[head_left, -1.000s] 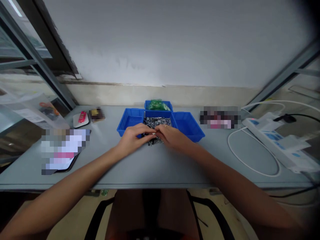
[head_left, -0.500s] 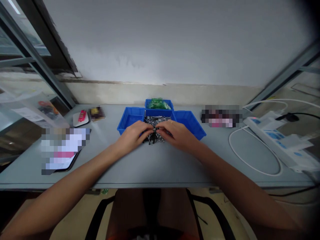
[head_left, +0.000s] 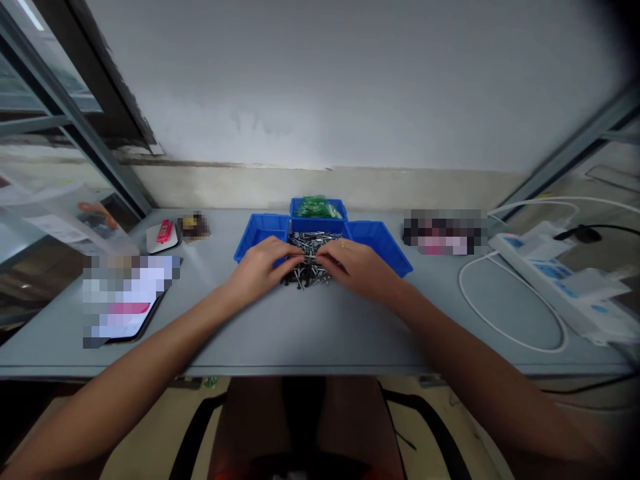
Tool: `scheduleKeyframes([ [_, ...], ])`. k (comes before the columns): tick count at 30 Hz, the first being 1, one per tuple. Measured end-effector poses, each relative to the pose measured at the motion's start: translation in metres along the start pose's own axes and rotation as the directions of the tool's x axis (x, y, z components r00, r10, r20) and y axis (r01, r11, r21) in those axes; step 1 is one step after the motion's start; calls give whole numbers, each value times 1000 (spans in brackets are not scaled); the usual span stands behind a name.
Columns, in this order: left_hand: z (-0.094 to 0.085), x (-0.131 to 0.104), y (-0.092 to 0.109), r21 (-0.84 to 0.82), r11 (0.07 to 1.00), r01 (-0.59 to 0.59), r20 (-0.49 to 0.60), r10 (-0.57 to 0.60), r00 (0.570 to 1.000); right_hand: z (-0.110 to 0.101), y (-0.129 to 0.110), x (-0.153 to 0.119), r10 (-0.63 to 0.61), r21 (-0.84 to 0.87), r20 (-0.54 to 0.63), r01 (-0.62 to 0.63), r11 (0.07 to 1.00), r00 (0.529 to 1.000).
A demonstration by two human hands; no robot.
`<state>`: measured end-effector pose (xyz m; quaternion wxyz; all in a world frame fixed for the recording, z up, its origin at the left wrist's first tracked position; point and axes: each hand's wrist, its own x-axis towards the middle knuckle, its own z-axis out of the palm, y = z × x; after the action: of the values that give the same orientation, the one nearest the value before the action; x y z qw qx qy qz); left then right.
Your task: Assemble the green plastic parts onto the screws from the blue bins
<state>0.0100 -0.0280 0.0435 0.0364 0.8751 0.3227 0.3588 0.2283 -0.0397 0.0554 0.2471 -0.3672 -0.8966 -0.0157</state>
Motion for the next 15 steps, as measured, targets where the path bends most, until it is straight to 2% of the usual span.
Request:
scheduleKeyframes([
  [6,-8,3,1,-13,1000,18,13,-18,1000,-3,6,-1,21,37,-49,-19,999,999],
  [11,-6,4,3,-46,997,60,-84,-63,994,0,7,-2,18,48,-33,-16,999,999],
  [15,-3,5,8,-179,980,86,-146,-112,983,1,4,-1,28,38,7,-28,999,1000],
])
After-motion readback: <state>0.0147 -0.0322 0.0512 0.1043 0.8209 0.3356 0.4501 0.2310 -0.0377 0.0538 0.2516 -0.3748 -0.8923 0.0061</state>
